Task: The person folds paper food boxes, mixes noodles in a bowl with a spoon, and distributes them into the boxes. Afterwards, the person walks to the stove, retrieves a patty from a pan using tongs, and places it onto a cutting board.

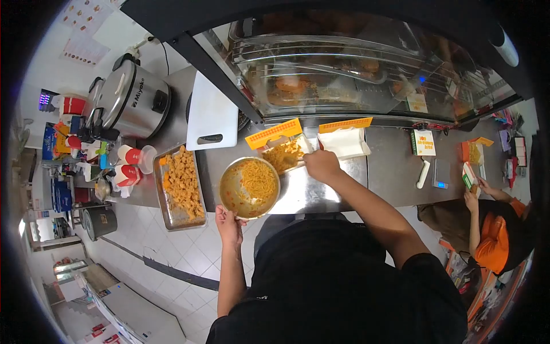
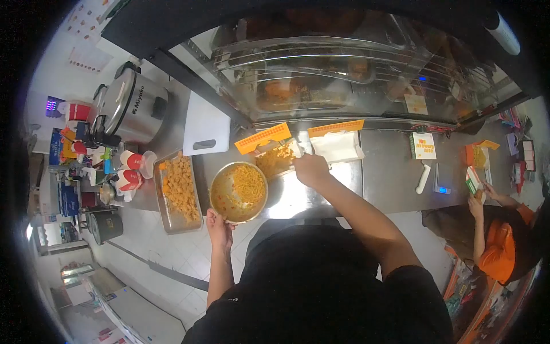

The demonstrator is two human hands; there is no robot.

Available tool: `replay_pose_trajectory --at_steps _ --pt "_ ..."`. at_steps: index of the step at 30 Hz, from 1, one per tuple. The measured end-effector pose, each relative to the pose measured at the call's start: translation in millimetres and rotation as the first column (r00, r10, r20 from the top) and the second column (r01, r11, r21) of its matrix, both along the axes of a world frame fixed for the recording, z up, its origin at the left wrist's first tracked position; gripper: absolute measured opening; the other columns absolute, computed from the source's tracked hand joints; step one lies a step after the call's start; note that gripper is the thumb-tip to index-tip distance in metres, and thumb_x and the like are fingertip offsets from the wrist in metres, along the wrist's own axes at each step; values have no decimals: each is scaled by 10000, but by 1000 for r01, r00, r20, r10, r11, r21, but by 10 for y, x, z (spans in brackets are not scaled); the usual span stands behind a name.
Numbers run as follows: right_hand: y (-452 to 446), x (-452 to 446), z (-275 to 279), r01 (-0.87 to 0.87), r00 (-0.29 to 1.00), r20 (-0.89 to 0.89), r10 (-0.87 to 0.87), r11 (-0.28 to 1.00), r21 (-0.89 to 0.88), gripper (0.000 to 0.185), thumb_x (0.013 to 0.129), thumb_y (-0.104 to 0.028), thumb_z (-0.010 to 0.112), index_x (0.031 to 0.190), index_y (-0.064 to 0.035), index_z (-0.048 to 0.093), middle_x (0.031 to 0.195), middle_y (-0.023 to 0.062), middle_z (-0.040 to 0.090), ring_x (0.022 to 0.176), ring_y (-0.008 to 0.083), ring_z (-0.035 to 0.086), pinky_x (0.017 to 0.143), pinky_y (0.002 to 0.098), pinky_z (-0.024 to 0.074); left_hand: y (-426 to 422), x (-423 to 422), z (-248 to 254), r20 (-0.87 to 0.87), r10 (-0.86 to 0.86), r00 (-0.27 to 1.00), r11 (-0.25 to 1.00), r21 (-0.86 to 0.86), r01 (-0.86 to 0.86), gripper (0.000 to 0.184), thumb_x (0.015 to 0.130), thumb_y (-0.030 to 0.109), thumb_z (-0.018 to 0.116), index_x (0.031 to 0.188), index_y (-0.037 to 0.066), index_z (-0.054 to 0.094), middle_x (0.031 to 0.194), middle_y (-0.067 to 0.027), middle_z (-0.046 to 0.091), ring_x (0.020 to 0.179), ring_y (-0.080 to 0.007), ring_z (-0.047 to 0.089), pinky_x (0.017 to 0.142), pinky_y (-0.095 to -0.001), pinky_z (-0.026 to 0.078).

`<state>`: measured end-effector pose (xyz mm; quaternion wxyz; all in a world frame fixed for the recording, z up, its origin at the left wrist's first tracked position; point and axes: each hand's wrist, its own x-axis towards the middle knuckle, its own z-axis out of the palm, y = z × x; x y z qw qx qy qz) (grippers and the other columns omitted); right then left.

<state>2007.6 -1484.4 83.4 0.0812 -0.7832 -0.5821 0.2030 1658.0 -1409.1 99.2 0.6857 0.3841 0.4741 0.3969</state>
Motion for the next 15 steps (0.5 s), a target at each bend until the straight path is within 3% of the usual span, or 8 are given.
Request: replay_pose_trajectory --at_steps 2,5,8,11,14,15 --pt "-23 43 -10 74 996 51 -73 997 -18 188 878 -158 548 874 -87 722 800 153 715 806 340 721 683 489 569 -2 56 1 -23 -13 1000 1000 15 13 151 937 -26 524 965 85 426 806 -71 622 529 -160 634 404 -251 533" --pt "-234 4 521 144 989 -12 -146 957 251 172 870 -152 571 893 -86 729 788 147 706 774 336 715 681 488 564 -58 220 168 -128 -15 992 1000 16 17 152 931 -36 509 957 89 427 817 -67 610 580 -158 649 400 -256 528" --pt "-320 -121 953 -15 999 -29 27 934 356 136 832 -168 626 841 -103 744 760 123 691 747 321 697 658 459 560 -40 371 119 -177 -54 983 992 106 74 150 927 -41 500 945 87 424 797 -62 572 542 -166 629 399 -260 524" --pt "-191 -318 984 -187 956 278 90 919 347 117 778 -184 663 735 -104 736 739 96 670 782 293 668 633 421 543 6 511 253 -234 -129 964 975 145 166 172 904 -49 487 933 99 403 772 -49 551 504 -153 592 395 -272 519" --pt "27 -565 722 -147 874 486 -6 950 276 147 748 -211 671 667 -101 728 762 84 664 845 270 633 621 402 525 16 534 299 -232 -224 947 951 161 265 180 905 -55 486 935 98 397 757 -35 513 503 -153 592 402 -278 528" --pt "58 -600 714 -137 908 418 10 952 275 148 832 -200 694 796 -73 760 801 87 651 833 272 610 660 414 528 14 560 317 -221 -254 941 943 157 292 182 905 -58 486 936 97 395 756 -32 501 503 -153 592 405 -281 532"
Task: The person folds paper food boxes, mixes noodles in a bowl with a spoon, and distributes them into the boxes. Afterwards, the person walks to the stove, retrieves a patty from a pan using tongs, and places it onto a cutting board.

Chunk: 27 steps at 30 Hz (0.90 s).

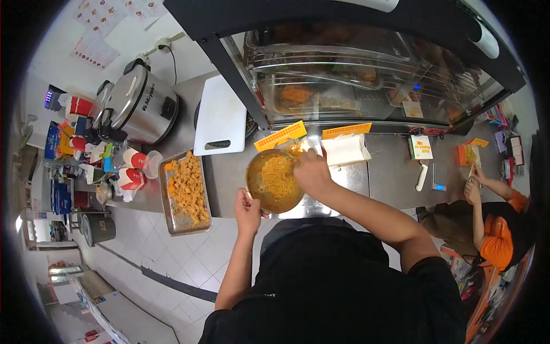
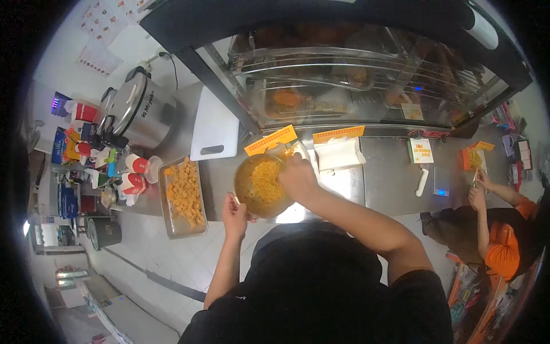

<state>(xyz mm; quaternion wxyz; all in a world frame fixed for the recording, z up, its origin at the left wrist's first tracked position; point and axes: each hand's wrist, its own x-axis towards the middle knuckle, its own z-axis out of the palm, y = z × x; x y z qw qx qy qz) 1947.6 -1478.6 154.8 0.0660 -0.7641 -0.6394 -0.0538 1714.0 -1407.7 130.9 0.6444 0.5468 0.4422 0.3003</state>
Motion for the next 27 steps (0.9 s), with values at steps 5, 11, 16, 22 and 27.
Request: replay_pose_trajectory --at_steps 5,11,16,22,27 --pt "-5 -75 -388 96 903 -427 49 945 312 95 837 -183 726 835 -92 756 809 90 648 844 307 612 778 415 508 18 78 127 42 -3 999 999 -38 5 187 891 -91 472 892 75 388 715 -38 501 494 -153 606 402 -283 539" --pt "-133 -3 -255 171 823 -563 73 913 369 87 852 -162 731 851 -75 727 822 102 648 834 322 603 869 438 486 218 -25 62 107 45 993 994 -106 -33 161 899 -78 476 909 72 420 743 -51 571 507 -145 624 391 -267 541" --pt "-174 26 52 185 819 -568 77 902 390 69 861 -112 733 852 -43 731 796 86 645 800 286 585 774 402 479 295 -40 118 157 74 985 987 -151 -50 128 914 -58 477 949 63 454 781 -82 634 510 -154 640 393 -264 543" --pt "-197 43 586 187 825 -557 96 883 430 78 864 -102 731 853 -25 719 795 91 630 763 275 551 723 394 453 372 -74 -49 141 8 990 988 -155 15 132 918 -54 482 944 71 449 758 -81 632 513 -154 642 394 -261 541" --pt "-189 73 963 176 844 -522 125 854 489 71 858 -98 733 852 -29 718 778 85 611 759 274 542 695 387 445 384 -124 -149 126 0 992 983 -181 23 152 914 -53 477 957 91 458 804 -59 631 560 -136 642 410 -264 555"
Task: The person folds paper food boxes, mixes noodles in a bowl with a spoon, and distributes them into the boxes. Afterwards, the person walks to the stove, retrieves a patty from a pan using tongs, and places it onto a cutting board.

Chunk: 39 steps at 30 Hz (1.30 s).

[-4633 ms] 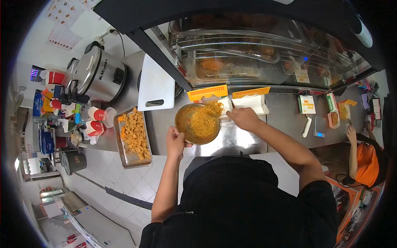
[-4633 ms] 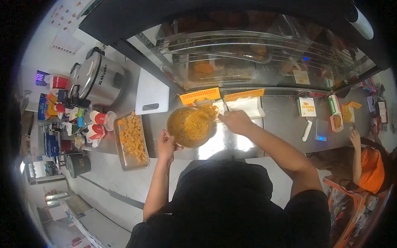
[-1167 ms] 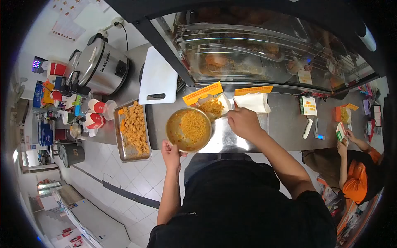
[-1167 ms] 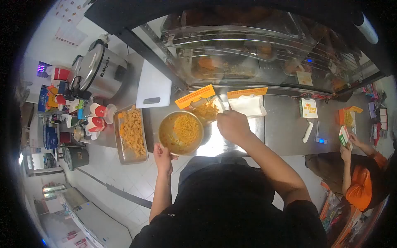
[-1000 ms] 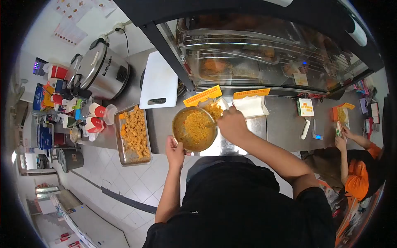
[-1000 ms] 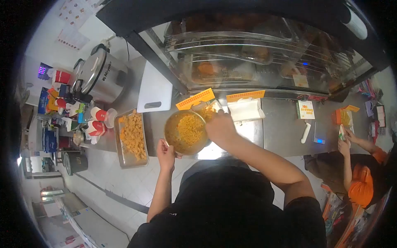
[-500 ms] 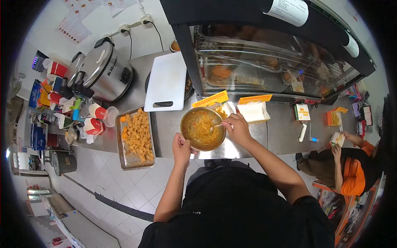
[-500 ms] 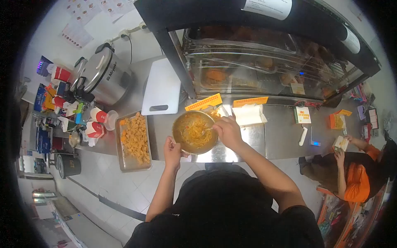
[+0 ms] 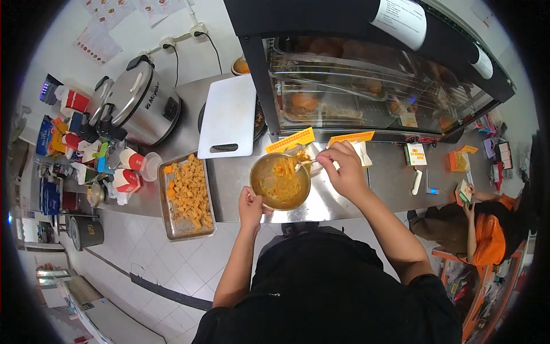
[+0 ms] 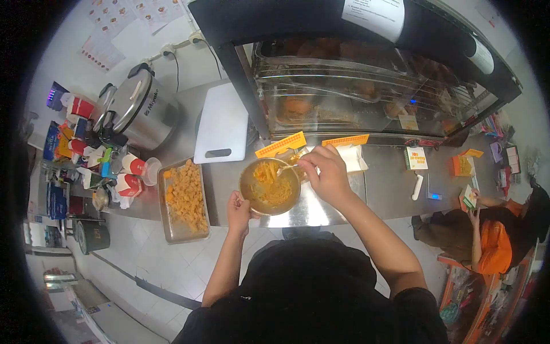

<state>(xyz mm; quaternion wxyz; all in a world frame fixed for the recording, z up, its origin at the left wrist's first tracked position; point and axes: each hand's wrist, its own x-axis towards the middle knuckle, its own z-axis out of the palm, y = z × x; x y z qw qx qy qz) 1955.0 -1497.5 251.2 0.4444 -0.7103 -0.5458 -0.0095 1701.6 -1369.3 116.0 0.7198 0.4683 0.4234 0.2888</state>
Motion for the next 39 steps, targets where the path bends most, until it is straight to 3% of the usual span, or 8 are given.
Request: replay_pose_trajectory --at_steps 4,9,16,20,26,29,35,39 --pt "35 -11 -71 -4 995 95 12 997 -77 94 861 -133 737 850 -39 726 797 91 629 786 285 563 723 396 458 -24 5 -29 -32 9 999 1000 0 -9 149 918 -42 480 957 101 464 820 -47 634 577 -123 638 417 -266 559" --pt "64 73 -1148 17 999 45 -7 977 -214 130 882 -186 709 845 -63 732 836 96 646 846 320 591 775 434 487 -33 -3 -8 37 36 999 999 -25 -35 152 922 -41 499 914 85 413 782 -87 634 549 -161 663 403 -257 554" --pt "-5 310 -891 139 990 -7 -143 969 -205 135 893 -173 689 851 -51 730 860 113 654 892 335 598 803 451 487 21 -67 -174 28 94 995 996 1 -94 147 918 -46 485 925 82 413 780 -70 602 497 -153 626 391 -263 548" --pt "15 448 -955 181 976 154 -156 970 -165 80 870 -104 664 891 -38 704 861 127 626 876 347 606 769 461 491 24 -54 -83 -17 132 991 991 1 -132 149 925 -40 489 933 90 416 791 -61 593 501 -145 613 392 -266 542" --pt "259 321 -1829 195 875 482 51 873 -446 103 779 -96 630 881 -83 623 849 105 586 825 289 625 684 431 476 28 53 -28 -84 126 988 992 38 -124 168 939 -40 478 928 110 402 796 -69 597 503 -155 609 394 -276 537" --pt "314 316 -1503 152 811 584 36 951 -270 87 783 -120 634 862 -87 623 878 80 587 859 251 591 728 397 443 -18 116 35 -123 162 979 986 50 -157 170 936 -49 469 919 104 398 769 -72 589 485 -164 596 386 -284 536" --pt "249 448 -1473 173 830 558 12 945 -278 108 805 -154 659 867 -66 651 878 69 569 877 254 556 762 392 411 35 61 -75 -103 134 986 991 38 -130 176 934 -50 463 914 107 387 738 -69 573 484 -172 602 379 -290 535" --pt "198 367 -1273 257 896 420 -144 939 -227 116 859 -190 673 864 -75 656 879 67 571 883 264 563 767 424 390 43 81 -59 -106 124 987 991 60 -118 179 930 -44 471 912 114 387 762 -72 578 483 -167 599 377 -286 529"
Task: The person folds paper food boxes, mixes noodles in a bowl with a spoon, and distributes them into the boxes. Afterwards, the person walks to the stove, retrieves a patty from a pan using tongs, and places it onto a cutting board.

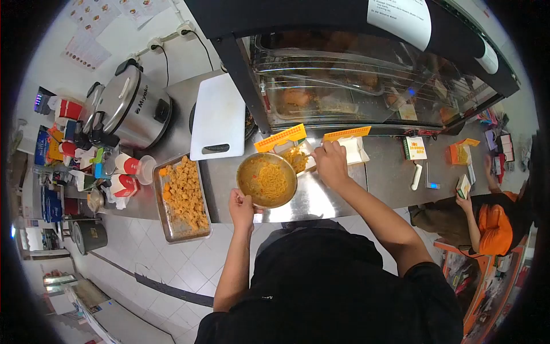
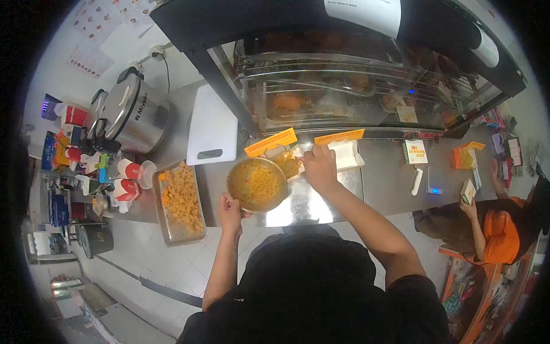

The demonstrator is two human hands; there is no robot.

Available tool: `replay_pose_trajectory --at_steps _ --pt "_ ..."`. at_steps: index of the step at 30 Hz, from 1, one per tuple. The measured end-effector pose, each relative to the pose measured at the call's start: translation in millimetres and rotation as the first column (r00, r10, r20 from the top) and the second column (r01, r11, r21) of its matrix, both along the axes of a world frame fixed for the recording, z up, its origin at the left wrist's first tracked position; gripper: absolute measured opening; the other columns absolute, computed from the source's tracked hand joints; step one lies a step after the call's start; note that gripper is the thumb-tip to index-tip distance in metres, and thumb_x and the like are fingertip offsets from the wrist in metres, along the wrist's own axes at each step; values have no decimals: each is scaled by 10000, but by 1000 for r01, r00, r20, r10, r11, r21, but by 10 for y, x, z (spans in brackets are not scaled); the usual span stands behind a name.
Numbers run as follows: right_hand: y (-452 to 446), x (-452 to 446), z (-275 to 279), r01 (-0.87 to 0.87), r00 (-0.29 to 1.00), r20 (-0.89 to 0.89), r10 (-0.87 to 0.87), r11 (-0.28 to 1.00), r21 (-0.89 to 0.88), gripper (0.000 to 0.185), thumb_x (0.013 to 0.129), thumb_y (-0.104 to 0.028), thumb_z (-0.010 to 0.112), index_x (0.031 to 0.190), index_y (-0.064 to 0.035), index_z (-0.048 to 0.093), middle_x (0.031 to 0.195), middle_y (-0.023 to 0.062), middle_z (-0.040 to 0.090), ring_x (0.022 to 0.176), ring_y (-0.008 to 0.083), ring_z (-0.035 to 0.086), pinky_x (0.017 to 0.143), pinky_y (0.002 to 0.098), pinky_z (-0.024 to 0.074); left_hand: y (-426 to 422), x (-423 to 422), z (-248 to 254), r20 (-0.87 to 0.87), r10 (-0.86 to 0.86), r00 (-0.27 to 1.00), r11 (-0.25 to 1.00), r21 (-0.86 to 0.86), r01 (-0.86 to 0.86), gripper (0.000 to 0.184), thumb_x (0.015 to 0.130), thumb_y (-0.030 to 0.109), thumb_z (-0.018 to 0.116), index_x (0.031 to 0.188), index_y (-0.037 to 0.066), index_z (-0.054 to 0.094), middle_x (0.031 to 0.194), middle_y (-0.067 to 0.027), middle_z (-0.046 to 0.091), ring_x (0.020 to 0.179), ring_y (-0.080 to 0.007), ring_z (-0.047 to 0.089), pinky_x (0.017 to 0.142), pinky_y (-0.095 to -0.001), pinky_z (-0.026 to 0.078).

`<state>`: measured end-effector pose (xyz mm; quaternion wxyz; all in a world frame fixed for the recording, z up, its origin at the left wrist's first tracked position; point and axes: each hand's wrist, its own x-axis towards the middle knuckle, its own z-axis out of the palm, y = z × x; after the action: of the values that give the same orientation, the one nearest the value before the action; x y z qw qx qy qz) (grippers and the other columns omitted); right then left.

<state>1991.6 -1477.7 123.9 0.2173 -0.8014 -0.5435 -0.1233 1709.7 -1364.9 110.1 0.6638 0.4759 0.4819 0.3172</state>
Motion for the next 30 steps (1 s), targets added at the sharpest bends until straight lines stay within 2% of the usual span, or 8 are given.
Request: replay_pose_trajectory --at_steps 5,8,11,12,19,24,27,30 --pt "-31 -50 -81 60 992 -109 -70 994 -87 83 894 -192 653 893 -110 664 881 45 615 855 263 592 772 451 367 96 -101 -27 -19 -36 999 999 -2 36 179 920 -40 478 910 116 391 801 -74 586 487 -167 602 381 -278 527" --pt "-29 -18 -11 -40 986 -169 8 982 -184 58 890 -170 634 925 -138 665 854 16 651 830 234 609 781 442 375 141 -154 -50 -37 -52 998 999 1 52 178 915 -40 479 910 116 394 794 -70 585 494 -169 608 384 -277 527" --pt "-10 -26 -202 -295 955 -61 290 947 -127 82 875 -149 618 946 -162 657 810 -3 668 824 217 624 795 432 385 157 -112 -19 -29 -71 997 997 -5 71 180 912 -41 483 906 118 398 777 -62 584 499 -166 611 384 -276 524" --pt "8 -15 -230 -275 959 9 283 936 -218 109 844 -137 633 945 -172 652 817 5 667 817 212 637 801 422 396 153 -112 -3 -24 -77 997 997 -10 77 182 912 -41 486 904 118 400 771 -59 584 502 -163 611 384 -276 523" --pt "-57 160 -179 -123 990 -98 100 957 -263 115 813 -120 646 928 -119 653 827 93 682 814 288 686 764 439 444 151 -338 -51 16 -62 998 998 -22 63 165 929 -25 509 923 111 416 787 -34 570 513 -146 607 388 -266 527" --pt "218 -113 -601 -166 955 -297 -6 817 -552 185 859 -223 638 857 -54 713 815 169 724 797 323 729 710 483 575 139 -749 -23 95 -33 995 998 -53 38 172 945 -1 543 940 122 422 752 -58 616 489 -160 621 372 -234 483" --pt "140 -179 -354 -185 933 -351 75 939 -290 180 852 -226 651 850 -58 715 808 152 721 757 306 728 692 461 581 92 -959 90 148 3 989 997 -80 9 174 941 -5 544 964 120 425 757 -58 617 486 -158 623 369 -235 485" --pt "154 -130 -673 -178 974 -208 90 873 -455 156 857 -214 645 857 -73 710 806 133 722 750 297 727 688 455 583 54 -1114 20 133 25 991 995 -97 -12 177 939 -7 544 989 116 426 759 -54 610 485 -157 625 369 -236 491"
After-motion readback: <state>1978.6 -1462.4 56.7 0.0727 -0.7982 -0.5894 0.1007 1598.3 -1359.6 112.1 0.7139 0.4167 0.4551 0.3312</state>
